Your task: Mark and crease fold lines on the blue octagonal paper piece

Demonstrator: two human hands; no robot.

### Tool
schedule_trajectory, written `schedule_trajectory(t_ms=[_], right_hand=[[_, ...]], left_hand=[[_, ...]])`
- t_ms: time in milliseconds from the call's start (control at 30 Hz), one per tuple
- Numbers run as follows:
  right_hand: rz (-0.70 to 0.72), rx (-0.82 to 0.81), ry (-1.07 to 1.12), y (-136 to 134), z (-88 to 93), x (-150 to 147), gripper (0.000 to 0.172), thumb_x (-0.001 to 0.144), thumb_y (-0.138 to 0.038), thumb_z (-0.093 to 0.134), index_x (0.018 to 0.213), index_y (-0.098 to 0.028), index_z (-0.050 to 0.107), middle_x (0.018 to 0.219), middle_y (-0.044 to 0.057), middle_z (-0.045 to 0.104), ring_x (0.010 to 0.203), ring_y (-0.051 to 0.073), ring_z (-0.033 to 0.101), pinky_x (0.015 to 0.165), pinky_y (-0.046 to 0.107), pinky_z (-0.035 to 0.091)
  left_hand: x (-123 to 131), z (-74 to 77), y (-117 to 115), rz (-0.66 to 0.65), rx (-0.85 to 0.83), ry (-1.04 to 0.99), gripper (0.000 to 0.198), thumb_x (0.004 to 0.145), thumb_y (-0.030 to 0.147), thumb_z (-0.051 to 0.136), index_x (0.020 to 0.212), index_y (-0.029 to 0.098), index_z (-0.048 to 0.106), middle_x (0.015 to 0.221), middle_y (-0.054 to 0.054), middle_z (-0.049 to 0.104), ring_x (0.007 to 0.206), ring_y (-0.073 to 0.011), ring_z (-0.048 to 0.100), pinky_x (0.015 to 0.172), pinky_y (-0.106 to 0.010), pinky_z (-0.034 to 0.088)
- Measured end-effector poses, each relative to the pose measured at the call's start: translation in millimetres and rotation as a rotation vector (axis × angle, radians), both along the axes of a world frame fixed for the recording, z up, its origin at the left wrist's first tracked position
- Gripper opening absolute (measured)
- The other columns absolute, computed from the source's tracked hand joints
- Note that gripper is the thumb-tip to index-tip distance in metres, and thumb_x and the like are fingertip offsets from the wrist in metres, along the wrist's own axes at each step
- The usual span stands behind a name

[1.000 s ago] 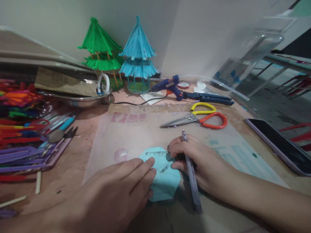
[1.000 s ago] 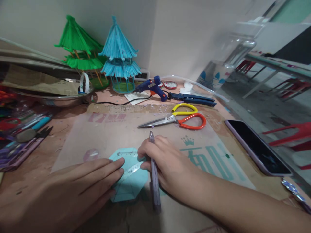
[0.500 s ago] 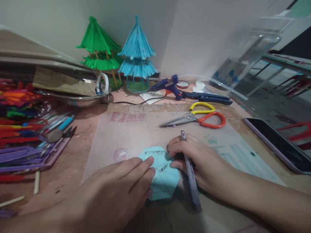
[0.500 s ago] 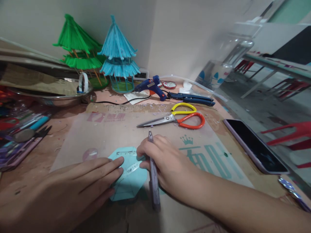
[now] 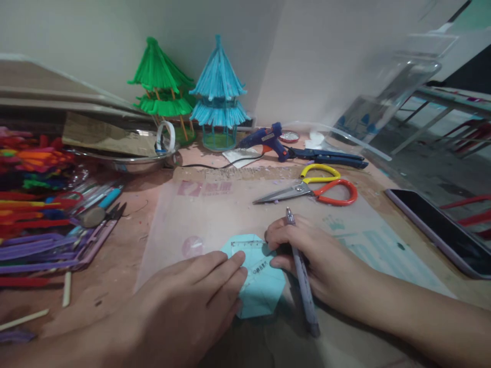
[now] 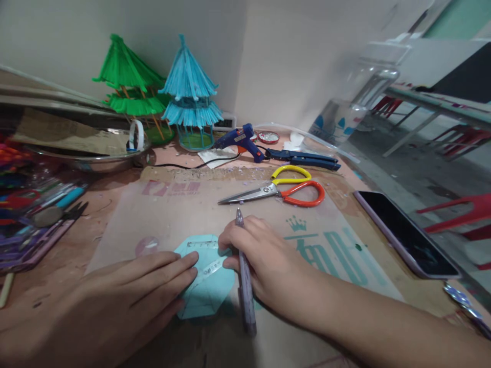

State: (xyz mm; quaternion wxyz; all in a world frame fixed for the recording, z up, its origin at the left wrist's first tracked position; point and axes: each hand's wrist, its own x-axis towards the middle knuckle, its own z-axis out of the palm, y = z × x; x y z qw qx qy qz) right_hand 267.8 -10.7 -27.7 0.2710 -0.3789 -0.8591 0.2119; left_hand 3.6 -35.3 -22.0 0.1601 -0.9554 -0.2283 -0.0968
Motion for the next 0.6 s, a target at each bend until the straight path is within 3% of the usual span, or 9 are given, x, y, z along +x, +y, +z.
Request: schedule_trajectory(t_ms=[133,300,400,600], right_hand=[[-0.013,-0.002,0.0,0.4,-1.8,-0.5,0.012,0.103,-0.013,0.056,0.103,-0.025,0.053,0.098,0.005,0.063,0.091,0.025,0.057,0.08,0.038,0.047],[-0.004,0.004,-0.002,1.1,-1.7,-1.4,0.013,0.102,-0.011,0.055,0.103,-0.024,0.052,0.098,0.005,0.062,0.09,0.024,0.057,0.079,0.038,0.048],[0.003,0.002,-0.012,1.3,-0.2,-1.2,0.013,0.102,-0.011,0.055,0.102,-0.024,0.052,0.098,0.005,0.062,0.09,0.024,0.057,0.079,0.038,0.048],[0.015,0.024,-0.038,3.9,-0.4,0.3,0.011,0.102,-0.013,0.058,0.104,-0.023,0.055,0.098,0.006,0.064,0.091,0.024,0.059,0.08,0.037,0.05]], left_hand=[[3.2,1.3,1.9,0.006,0.037,-0.037,0.027,0.097,0.019,0.055,0.102,0.03,0.08,0.123,0.006,0.079,0.124,-0.0135,0.064,0.103,-0.032,0.05],[4.4,3.2,3.4,0.076,-0.004,-0.074,0.034,0.109,0.023,0.042,0.116,0.023,0.075,0.123,0.003,0.08,0.108,-0.0141,0.071,0.096,-0.032,0.05],[4.4,5.4,4.3,0.096,-0.05,-0.056,0.035,0.109,0.023,0.041,0.116,0.024,0.075,0.124,0.001,0.079,0.107,-0.016,0.071,0.092,-0.033,0.052],[10.1,10.5,5.6,0.101,-0.105,-0.115,0.027,0.1,0.014,0.053,0.099,0.025,0.078,0.11,-0.001,0.081,0.102,-0.0184,0.07,0.093,-0.032,0.055]])
